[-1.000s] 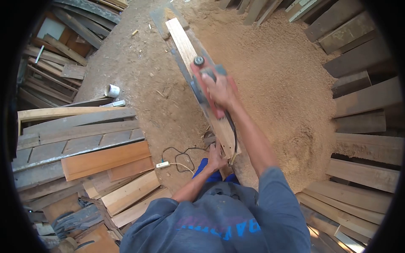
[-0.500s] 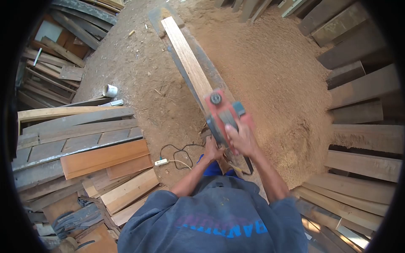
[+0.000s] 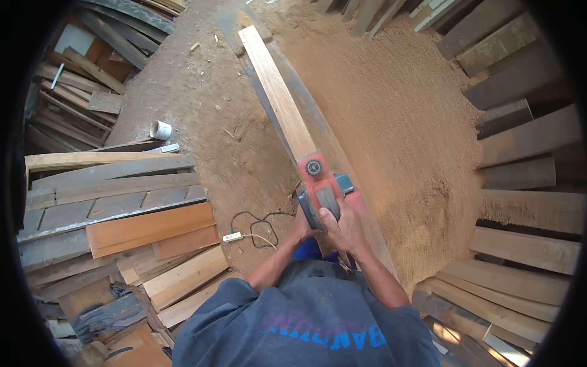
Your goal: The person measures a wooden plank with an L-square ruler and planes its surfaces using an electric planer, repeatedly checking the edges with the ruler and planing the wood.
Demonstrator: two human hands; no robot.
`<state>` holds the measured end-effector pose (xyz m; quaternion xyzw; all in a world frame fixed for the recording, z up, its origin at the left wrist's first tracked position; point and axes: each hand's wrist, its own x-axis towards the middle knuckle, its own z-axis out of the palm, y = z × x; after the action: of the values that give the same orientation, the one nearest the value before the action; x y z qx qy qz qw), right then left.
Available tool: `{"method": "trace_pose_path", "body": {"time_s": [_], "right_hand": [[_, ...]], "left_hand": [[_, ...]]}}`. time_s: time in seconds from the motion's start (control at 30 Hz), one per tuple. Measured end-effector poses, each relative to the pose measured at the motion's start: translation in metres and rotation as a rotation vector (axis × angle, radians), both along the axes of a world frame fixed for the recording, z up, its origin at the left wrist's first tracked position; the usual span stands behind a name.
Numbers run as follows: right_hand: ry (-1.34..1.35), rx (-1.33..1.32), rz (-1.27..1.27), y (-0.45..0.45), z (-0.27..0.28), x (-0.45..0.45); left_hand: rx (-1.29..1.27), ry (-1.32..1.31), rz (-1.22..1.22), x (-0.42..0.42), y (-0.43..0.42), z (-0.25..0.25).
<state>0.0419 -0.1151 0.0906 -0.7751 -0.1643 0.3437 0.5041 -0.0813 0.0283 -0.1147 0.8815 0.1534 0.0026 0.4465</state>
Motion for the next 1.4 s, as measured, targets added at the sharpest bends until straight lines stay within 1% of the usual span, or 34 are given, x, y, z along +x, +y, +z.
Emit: {"method": "trace_pose_path", "body": {"time_s": [0.07,0.17,0.33,0.47,0.53,0.63,0.73,0.83,0.9,0.93,0.97,1.03,1.17,1.27,1.3,1.4], "right_hand": [[0.042,-0.003,0.011,0.023,-0.001,0.017],[-0.081,0.175,-0.040,0.066,-0.004,0.042],[-0.147,0.188,-0.023,0.134,-0.015,0.088],[-0.201,0.208,-0.034,0.191,-0.022,0.124],[-0.226,0.217,-0.048,0.221,-0.026,0.143],[-0.244,0.200,-0.045,0.257,-0.020,0.169],[-0.273,0.191,-0.043,0.287,-0.025,0.190],[-0.276,0.183,-0.044,0.319,-0.023,0.211],[-0.302,0.168,-0.048,0.342,-0.023,0.227],[-0.334,0.161,-0.050,0.355,-0.025,0.237],[-0.364,0.152,-0.052,0.368,-0.026,0.246],[-0.367,0.140,-0.050,0.389,-0.016,0.262],[-0.342,0.050,-0.021,0.434,0.002,0.297],[-0.318,-0.007,-0.028,0.469,0.009,0.324],[-0.290,0.039,-0.029,0.482,0.008,0.333],[-0.309,0.044,-0.041,0.518,0.017,0.356]], "left_hand": [[-0.043,0.009,0.010,-0.002,0.007,0.012],[-0.085,0.077,0.127,-0.022,0.017,0.022],[-0.070,0.254,0.226,-0.043,0.043,0.021],[-0.195,0.392,0.311,-0.043,0.073,0.024],[-0.224,0.439,0.356,-0.035,0.088,0.036],[-0.159,0.398,0.390,-0.035,0.106,0.023],[-0.153,0.340,0.399,-0.039,0.122,0.007],[-0.204,0.496,0.461,-0.036,0.135,0.007],[-0.059,0.405,0.449,-0.054,0.135,-0.025],[0.015,0.358,0.445,-0.053,0.141,-0.029],[-0.058,0.417,0.469,-0.055,0.145,-0.032],[-0.207,0.531,0.514,-0.051,0.155,-0.018],[-0.228,0.602,0.589,-0.057,0.166,-0.026],[-0.269,0.593,0.645,-0.065,0.172,-0.040],[-0.234,0.579,0.642,-0.068,0.173,-0.041],[-0.148,0.566,0.650,-0.080,0.173,-0.040]]}}
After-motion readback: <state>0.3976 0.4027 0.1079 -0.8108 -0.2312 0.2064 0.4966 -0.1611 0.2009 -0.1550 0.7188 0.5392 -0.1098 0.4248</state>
